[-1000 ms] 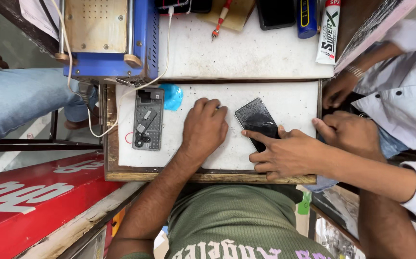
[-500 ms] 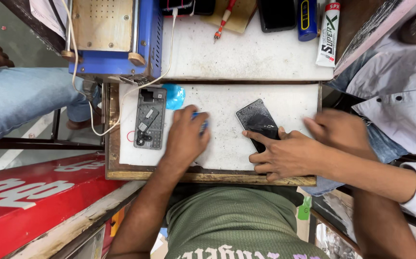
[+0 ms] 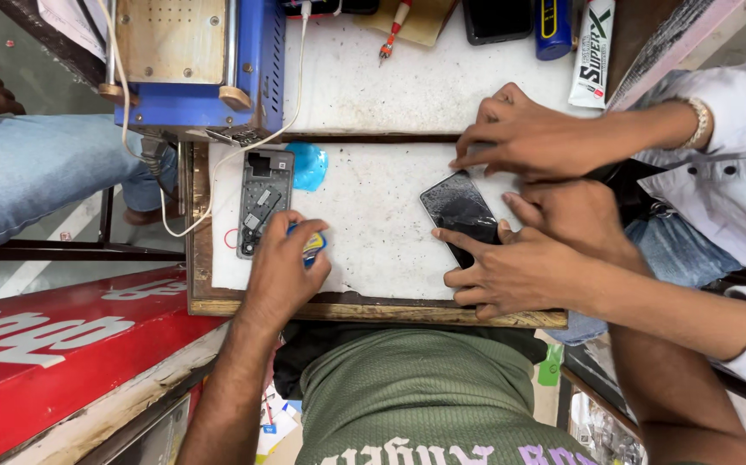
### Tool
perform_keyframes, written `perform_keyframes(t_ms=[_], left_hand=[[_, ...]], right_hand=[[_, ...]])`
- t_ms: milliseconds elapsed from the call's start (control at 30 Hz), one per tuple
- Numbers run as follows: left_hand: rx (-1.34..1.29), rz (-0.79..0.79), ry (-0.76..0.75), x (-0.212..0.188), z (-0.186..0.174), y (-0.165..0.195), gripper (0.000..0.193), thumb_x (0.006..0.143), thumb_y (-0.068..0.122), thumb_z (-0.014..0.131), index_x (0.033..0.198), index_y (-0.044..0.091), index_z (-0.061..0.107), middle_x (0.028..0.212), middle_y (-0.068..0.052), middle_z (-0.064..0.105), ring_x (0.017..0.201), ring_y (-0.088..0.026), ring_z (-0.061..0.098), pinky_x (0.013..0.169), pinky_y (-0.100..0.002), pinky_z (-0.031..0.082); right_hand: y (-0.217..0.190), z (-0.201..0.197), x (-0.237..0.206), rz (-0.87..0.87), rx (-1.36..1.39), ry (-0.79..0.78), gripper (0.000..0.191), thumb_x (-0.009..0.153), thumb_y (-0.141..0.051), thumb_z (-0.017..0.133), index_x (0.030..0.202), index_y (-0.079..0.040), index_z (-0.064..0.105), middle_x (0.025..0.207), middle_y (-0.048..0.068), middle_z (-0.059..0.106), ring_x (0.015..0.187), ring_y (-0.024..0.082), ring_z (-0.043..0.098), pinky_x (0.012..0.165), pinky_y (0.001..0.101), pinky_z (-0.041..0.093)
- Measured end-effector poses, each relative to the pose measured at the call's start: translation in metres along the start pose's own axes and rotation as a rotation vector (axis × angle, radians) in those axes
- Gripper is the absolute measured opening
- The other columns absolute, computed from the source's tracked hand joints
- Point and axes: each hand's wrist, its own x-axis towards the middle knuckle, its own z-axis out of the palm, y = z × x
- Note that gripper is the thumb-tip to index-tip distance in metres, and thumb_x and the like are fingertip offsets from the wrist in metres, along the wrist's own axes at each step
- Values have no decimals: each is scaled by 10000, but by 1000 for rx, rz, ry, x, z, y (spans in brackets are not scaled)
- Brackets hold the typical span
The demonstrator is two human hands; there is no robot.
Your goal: The person works at a repair bench on a smartphone screen replacement. They first handle a phone in a screen-separation machine, then once the broken screen is removed they peel and apply adhesive tape around the phone frame while a coworker holds the phone steady, pressing the tape into place by hand.
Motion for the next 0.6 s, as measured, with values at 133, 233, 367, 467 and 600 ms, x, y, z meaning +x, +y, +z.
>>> perform_keyframes(t_ms=[133,233,367,467,600], left_hand=[[-403,0,-42,32,12,17,316,882,108,726,1197,91,709,1158,-142,703,1055,-295,703,925,-406,562],[-488,49,-107,61,32,42,287,954,104,659,1239,96,695,1180,-135,735,1067,-286,725,939,-402,562],[-234,-74,-204,67,29,48,203,987,173,653,1161,149,756,1085,-122,765,984,-283,739,889,-392,576],[-156,-145,-186,53,6,29,199,994,195,640,1138,170,774,1089,-103,776,957,-269,743,882,-395,569],[-170,-250,-81,18,-34,-5,217,972,188,650,1149,156,771,1087,-99,780,933,-245,745,841,-363,569]], right_hand=[[18,1,4,381,384,-420,645,991,-611,531,1527,-257,473,1272,84,455,1177,230,401,1012,406,380],[24,5,5,502,549,-150,746,958,-655,507,1601,-299,373,1135,75,419,1055,217,400,941,391,375],[24,4,4,485,363,-192,780,934,-705,464,1598,-333,294,1088,68,361,1011,222,369,902,393,345],[23,-2,3,472,327,-266,754,979,-674,471,1614,-301,312,1158,92,417,1073,237,412,946,409,369],[7,-15,-4,285,-34,90,722,948,-638,496,1516,-210,371,1219,136,483,1140,274,470,988,464,392]])
